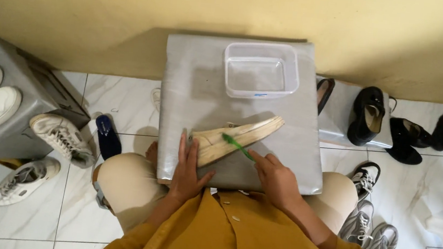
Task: The person scrubs a white sneaker with a green toothbrush dipped in water from a plastic container, then switches to scrubbing a black shoe. The person sits cross-legged on the floor with multiple shoes visible nearby.
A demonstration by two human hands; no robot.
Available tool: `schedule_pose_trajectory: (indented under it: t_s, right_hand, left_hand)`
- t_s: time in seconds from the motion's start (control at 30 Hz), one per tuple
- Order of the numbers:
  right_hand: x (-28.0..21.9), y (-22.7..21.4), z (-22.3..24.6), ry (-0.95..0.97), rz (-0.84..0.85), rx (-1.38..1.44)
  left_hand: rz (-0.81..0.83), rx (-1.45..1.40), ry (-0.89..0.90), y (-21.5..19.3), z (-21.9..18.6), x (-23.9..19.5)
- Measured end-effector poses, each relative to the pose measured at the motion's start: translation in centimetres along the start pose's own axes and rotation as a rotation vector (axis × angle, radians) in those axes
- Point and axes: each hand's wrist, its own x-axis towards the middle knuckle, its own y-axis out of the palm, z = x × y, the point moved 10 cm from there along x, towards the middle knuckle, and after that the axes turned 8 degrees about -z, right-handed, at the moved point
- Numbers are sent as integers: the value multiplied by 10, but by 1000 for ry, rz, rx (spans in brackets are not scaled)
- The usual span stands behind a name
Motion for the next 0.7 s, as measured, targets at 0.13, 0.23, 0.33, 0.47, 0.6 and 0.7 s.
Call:
schedule_pose_trajectory:
  t_s: [0.13, 0.23, 0.33, 0.47, 0.6, 0.7]
  right_hand:
    - [0, 10, 50, -163, 118, 35]
    - [5, 3, 63, -220, 105, 63]
    - [4, -1, 22, -85, 59, 57]
    - [-33, -13, -40, 234, -10, 141]
    - [-32, -11, -15, 221, 47, 273]
    - [-28, 17, 30, 31, 91, 325]
  left_hand:
    - [14, 46, 64, 6, 18, -9]
    - [-7, 99, 121, 6, 21, -11]
    - [-90, 125, 209, 7, 23, -8]
    - [-93, 41, 180, -1, 19, -21]
    - [-154, 43, 217, -4, 16, -17]
    - [-161, 40, 226, 1, 25, -19]
